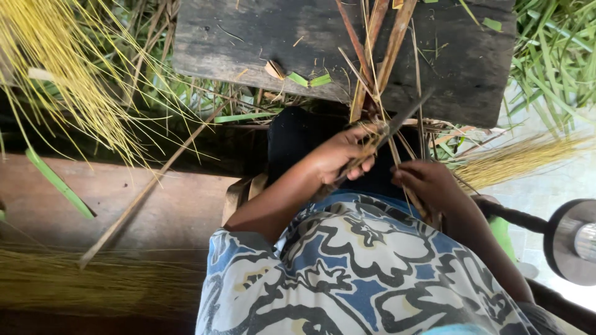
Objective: Stripping the midrib from plant leaves using a knife to prepare fibers for weaving
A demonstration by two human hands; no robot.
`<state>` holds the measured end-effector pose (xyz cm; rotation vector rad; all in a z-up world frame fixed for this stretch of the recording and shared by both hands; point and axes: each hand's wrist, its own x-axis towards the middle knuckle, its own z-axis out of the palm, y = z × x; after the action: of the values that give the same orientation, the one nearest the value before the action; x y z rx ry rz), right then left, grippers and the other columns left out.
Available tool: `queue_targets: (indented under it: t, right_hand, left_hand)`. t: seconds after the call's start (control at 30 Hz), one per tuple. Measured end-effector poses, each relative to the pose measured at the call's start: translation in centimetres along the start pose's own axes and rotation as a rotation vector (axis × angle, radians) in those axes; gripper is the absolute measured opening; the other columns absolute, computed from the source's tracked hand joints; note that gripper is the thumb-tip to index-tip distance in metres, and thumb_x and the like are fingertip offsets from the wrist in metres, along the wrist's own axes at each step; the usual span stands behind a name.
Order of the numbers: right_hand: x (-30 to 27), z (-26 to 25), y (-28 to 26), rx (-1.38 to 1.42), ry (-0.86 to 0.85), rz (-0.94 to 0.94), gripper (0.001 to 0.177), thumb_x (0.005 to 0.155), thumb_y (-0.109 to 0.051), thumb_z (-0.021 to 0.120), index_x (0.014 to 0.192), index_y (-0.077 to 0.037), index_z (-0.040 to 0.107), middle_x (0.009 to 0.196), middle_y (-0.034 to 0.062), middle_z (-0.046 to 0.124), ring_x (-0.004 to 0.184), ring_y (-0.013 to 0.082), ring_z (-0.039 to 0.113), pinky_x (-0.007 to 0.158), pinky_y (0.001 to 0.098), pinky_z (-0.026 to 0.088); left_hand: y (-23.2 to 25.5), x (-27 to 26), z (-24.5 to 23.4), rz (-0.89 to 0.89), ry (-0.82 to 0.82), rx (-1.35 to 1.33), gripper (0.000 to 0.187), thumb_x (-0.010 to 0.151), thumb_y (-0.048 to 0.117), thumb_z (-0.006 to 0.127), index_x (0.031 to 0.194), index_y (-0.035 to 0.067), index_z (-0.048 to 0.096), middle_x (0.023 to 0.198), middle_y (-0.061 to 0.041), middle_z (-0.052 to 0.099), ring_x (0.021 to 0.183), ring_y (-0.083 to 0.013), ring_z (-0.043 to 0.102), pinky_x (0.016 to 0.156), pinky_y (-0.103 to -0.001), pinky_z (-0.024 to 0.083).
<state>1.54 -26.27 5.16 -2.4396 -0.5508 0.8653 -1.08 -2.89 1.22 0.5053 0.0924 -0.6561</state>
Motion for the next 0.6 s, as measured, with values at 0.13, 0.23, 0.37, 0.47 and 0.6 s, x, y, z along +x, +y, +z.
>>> queue_targets:
  t: [0.13, 0.23, 0.37, 0.47, 0.6]
  right_hand:
    - [0.4, -0.5, -2.0, 0.123, -0.002, 0.086, 0.021, 0.084, -0.024, 0.060, 0.094, -0.010, 0.072, 0.082, 0.0050, 0.074, 0.074, 0.0137, 0.069, 0.069, 0.0273, 0.051]
    - [-0.1, -0.8, -0.4, 0.062, -0.047, 0.093, 0.020, 0.081, -0.024, 0.064, 0.092, -0.010, 0.073, 0.076, 0.0059, 0.075, 0.066, 0.0127, 0.070, 0.064, 0.0244, 0.053]
    - [-1.7, -1.3, 0.3, 0.044, -0.059, 0.057, 0.021, 0.080, -0.021, 0.063, 0.093, -0.007, 0.073, 0.074, 0.0053, 0.074, 0.065, 0.0125, 0.068, 0.058, 0.0253, 0.049]
    - [-2.6, -1.6, 0.9, 0.049, -0.023, 0.156, 0.020, 0.080, -0.019, 0.064, 0.093, -0.007, 0.074, 0.079, 0.0069, 0.074, 0.069, 0.0146, 0.067, 0.063, 0.0271, 0.048]
    - [-3.5, -1.7, 1.6, 0.274, 0.046, 0.254, 0.020, 0.081, -0.007, 0.063, 0.099, 0.000, 0.070, 0.085, 0.0097, 0.072, 0.078, 0.0155, 0.064, 0.073, 0.0269, 0.047]
  left_hand:
    - [0.0, 0.0, -0.2, 0.049, 0.023, 0.099, 0.050, 0.090, 0.008, 0.050, 0.137, 0.013, 0.035, 0.057, -0.013, 0.051, 0.033, -0.0127, 0.041, 0.030, -0.021, 0.028]
    - [1.4, -0.4, -0.8, 0.049, 0.062, 0.058, 0.055, 0.090, 0.002, 0.048, 0.141, 0.016, 0.032, 0.058, -0.010, 0.056, 0.039, -0.0116, 0.048, 0.031, -0.020, 0.036]
    - [3.1, -0.9, -2.3, 0.183, 0.159, 0.058, 0.055, 0.088, 0.002, 0.052, 0.138, 0.014, 0.035, 0.058, -0.011, 0.057, 0.038, -0.0128, 0.047, 0.031, -0.022, 0.035]
    - [3.9, -1.3, -2.5, 0.241, 0.211, 0.069, 0.058, 0.087, 0.002, 0.051, 0.140, 0.014, 0.033, 0.059, -0.013, 0.056, 0.039, -0.0148, 0.045, 0.033, -0.023, 0.033]
    - [4.7, -1.7, -3.5, 0.314, 0.205, 0.025, 0.056, 0.086, 0.002, 0.056, 0.137, 0.015, 0.039, 0.061, -0.013, 0.058, 0.045, -0.0153, 0.052, 0.033, -0.022, 0.036]
